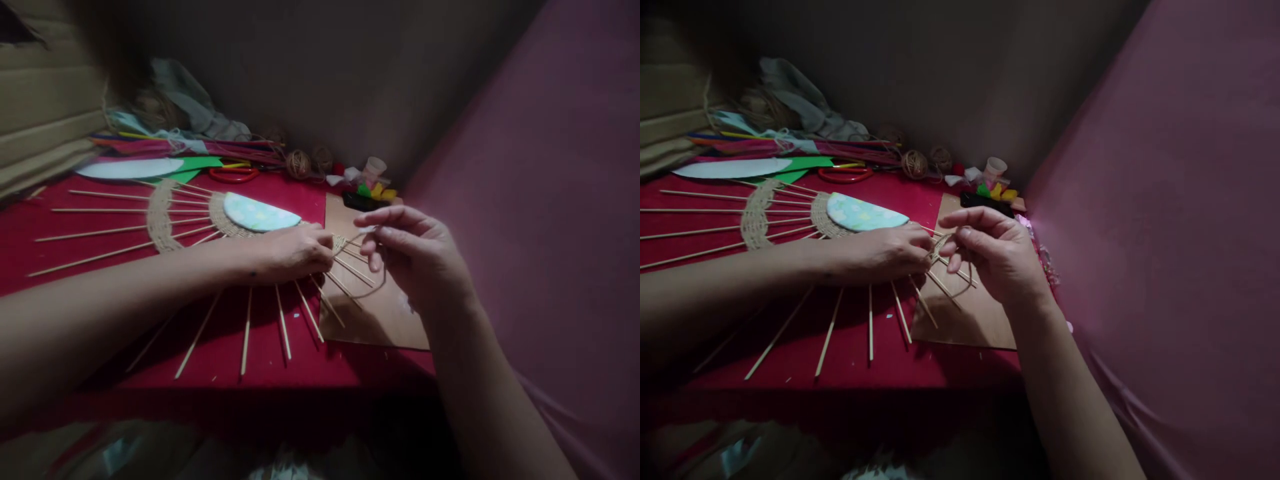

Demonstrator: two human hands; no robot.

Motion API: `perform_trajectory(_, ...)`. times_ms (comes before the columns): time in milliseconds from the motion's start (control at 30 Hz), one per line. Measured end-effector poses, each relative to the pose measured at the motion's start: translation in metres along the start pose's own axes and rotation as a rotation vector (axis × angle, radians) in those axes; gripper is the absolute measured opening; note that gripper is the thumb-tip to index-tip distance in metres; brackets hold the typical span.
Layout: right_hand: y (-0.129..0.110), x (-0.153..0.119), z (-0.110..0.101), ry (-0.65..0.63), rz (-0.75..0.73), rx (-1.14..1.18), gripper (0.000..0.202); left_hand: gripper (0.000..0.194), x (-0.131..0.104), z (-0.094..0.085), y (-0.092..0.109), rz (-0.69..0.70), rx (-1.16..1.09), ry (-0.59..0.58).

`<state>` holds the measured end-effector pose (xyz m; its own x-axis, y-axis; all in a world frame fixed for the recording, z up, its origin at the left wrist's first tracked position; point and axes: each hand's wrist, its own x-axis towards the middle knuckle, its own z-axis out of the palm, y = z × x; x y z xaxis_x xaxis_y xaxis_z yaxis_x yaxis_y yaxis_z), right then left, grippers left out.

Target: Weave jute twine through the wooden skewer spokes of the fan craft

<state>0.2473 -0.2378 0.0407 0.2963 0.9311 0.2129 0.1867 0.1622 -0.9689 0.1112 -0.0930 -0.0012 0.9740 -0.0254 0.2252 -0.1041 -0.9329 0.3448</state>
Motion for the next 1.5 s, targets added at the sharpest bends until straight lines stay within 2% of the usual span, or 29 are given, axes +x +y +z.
perform_trajectory(67, 0.012, 0.009, -0.007, 0.097, -0.051, -0.204, 0.017, 0.030, -0.007, -0.004, -0.004, 0.022, -0.009, -0.003)
perform_trajectory(133, 0.031, 0.020, -0.012, 0.157, -0.094, -0.537, 0.023, 0.028, -0.011, -0.007, -0.011, -0.024, -0.037, -0.007)
perform_trajectory(233, 0.058, 0.033, -0.014, 0.109, -0.124, -1.016, 0.029, 0.023, -0.015, -0.011, -0.019, -0.083, -0.086, -0.018)
perform_trajectory(367, 0.072, 0.039, -0.012, 0.026, -0.059, -1.241, 0.029, 0.019, -0.020, -0.017, -0.021, -0.103, -0.123, -0.037)
perform_trajectory(533, 0.073, 0.039, -0.010, 0.045, -0.093, -1.305, 0.030, 0.021, -0.027, -0.026, -0.015, -0.016, -0.159, -0.162)
perform_trajectory(700, 0.080, 0.038, -0.011, 0.067, -0.151, -1.295, 0.029, 0.018, -0.032, -0.034, -0.007, -0.043, -0.189, -0.196)
perform_trajectory(900, 0.088, 0.037, -0.014, 0.036, -0.265, -1.275, 0.030, 0.021, -0.035, -0.039, -0.004, -0.004, -0.194, -0.307)
perform_trajectory(1100, 0.088, 0.037, -0.016, 0.014, -0.278, -1.240, 0.029, 0.021, -0.034, -0.040, -0.003, 0.034, -0.275, -0.414)
perform_trajectory(1300, 0.086, 0.034, -0.015, 0.013, -0.236, -1.189, 0.029, 0.019, -0.034, -0.041, -0.001, -0.004, -0.306, -0.431)
perform_trajectory(1500, 0.086, 0.033, -0.016, 0.030, -0.264, -1.214, 0.027, 0.019, -0.036, -0.042, 0.002, 0.050, -0.249, -0.451)
